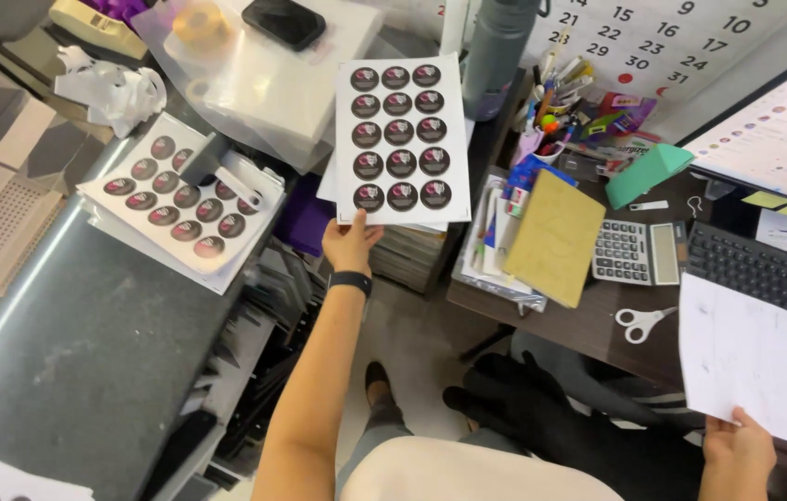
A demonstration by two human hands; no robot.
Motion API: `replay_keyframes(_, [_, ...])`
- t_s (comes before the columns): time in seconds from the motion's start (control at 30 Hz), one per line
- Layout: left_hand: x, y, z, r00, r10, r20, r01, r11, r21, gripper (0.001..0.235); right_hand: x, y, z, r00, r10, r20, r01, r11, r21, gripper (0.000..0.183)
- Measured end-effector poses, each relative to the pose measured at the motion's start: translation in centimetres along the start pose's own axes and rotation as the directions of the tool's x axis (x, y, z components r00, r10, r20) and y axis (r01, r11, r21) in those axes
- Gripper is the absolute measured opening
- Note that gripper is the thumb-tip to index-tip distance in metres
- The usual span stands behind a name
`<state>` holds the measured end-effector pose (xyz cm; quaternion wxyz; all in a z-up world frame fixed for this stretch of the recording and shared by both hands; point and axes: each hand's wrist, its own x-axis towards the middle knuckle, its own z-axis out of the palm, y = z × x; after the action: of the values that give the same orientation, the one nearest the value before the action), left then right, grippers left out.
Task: Preparing and peeling sticker sheets using a cutting mat and a cutting machine
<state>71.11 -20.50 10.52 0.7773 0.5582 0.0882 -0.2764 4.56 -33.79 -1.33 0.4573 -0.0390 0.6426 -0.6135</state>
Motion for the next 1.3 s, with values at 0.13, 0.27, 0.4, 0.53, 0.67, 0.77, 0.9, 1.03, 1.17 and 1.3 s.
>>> replay_keyframes(0.13, [0.4,4.6,-1.9,0.979,0.192,0.064,-0.203,0.927,0.315,0.016,-0.1,4.3,-0.1,0.978,0.058,-0.199,-0.087,0.987,-0.138,0.048])
replay_keyframes(0.27, [5.9,6.0,-4.9,0.900,0.426,0.092,-0.434,0.862,0.261,0.030,-2.6,4.4,1.6,0.927,0.108,-0.360,-0.118,0.993,-0.005,0.064])
replay_keyframes(0.4, [10.6,10.8,-5.4,0.923,0.380,-0.068,-0.375,0.924,0.071,0.042,-4.5,4.0,2.1,0.976,-0.022,-0.216,-0.034,0.967,-0.253,0.070])
replay_keyframes(0.53, [11.0,15.7,-3.1,0.906,0.378,-0.188,-0.388,0.922,-0.015,0.034,-7.5,1.3,1.9,0.986,-0.146,-0.082,0.116,0.949,-0.294,0.053])
replay_keyframes(0.67, [12.7,16.6,-2.5,0.917,0.294,-0.271,-0.314,0.949,-0.036,0.029,-15.2,-2.4,5.8,0.871,-0.273,0.409,0.281,0.959,0.042,0.069])
replay_keyframes(0.77, [10.7,16.7,-1.8,0.885,0.262,-0.384,-0.269,0.962,0.036,0.071,-22.0,-2.7,10.8,0.832,-0.229,0.505,0.230,0.971,0.061,0.062])
replay_keyframes(0.9, [9.1,8.3,-2.6,0.763,0.353,-0.541,-0.357,0.929,0.104,0.049,-30.9,-2.2,17.0,0.843,-0.032,0.538,0.112,0.987,-0.116,0.060])
replay_keyframes(1.03, [2.2,0.6,-1.5,0.927,0.375,-0.005,-0.350,0.870,0.347,0.024,-23.7,3.5,16.5,0.663,0.196,0.723,0.045,0.953,-0.300,0.049])
replay_keyframes(1.17, [-0.5,1.5,0.8,0.150,0.283,0.947,-0.894,-0.371,0.252,0.051,-22.3,4.2,17.2,0.703,0.329,0.631,0.085,0.841,-0.534,0.047])
replay_keyframes(1.3, [4.7,-0.9,2.5,0.234,-0.052,0.971,-0.795,-0.584,0.160,0.101,-23.8,2.9,18.3,0.721,0.306,0.622,0.143,0.812,-0.566,0.055])
